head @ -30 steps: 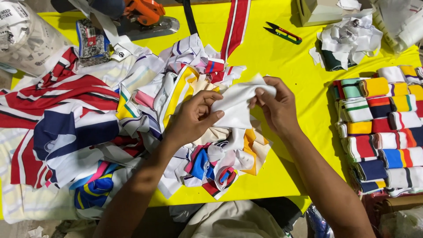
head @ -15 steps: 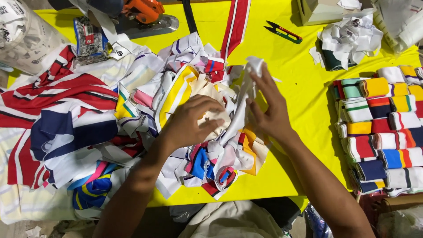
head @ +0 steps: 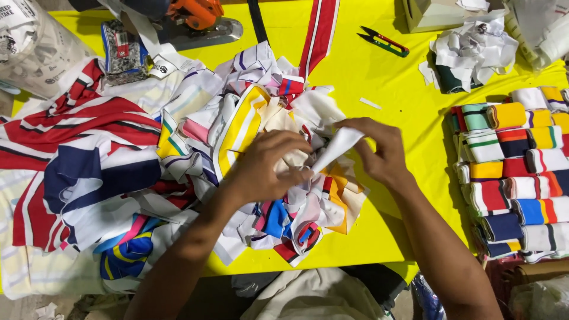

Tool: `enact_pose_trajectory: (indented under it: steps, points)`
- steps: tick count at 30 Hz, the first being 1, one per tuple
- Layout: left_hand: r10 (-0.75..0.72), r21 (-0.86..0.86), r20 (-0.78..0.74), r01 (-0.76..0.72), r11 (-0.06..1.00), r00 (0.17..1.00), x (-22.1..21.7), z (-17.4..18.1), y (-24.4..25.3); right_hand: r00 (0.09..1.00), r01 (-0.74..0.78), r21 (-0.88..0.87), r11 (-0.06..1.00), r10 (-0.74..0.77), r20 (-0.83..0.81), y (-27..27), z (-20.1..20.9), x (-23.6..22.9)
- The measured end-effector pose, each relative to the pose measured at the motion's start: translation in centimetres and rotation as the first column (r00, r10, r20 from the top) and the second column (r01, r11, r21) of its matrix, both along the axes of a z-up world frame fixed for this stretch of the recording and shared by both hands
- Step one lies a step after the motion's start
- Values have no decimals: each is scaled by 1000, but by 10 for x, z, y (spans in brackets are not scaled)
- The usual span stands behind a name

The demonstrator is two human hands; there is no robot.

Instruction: Folding long fabric strips into small rectangular bundles and stacking them neatly on a work surface.

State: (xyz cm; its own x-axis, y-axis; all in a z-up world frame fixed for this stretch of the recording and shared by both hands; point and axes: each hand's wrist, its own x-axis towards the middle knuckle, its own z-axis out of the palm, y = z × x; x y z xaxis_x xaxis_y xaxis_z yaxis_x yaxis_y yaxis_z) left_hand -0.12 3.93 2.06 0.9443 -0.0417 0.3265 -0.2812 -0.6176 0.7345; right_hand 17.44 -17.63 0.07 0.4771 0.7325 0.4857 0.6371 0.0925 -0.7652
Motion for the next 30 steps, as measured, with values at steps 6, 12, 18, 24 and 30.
enact_pose_trajectory:
  steps: [6,12,18,24,30]
  points:
    - [29,194,93,-47,980,995,0,-13,-23,864,501,121,857,-487,-126,-12,-16,1]
    - [-13,255,-213,68,964,977,-5,14,-17,612,747,154,647,-579,-539,-11,-16,30]
    - [6,337,-269,88,937,963,-7,6,-14,350,806,170,567,-224,-909,-12,8,40]
    - [-41,276,-293,125,953,955,-7,15,-12,465,721,310,620,-100,-880,-20,16,46]
    - [59,148,-94,-45,988,994,-4,24,-19,625,343,377,860,91,-775,-14,-30,42]
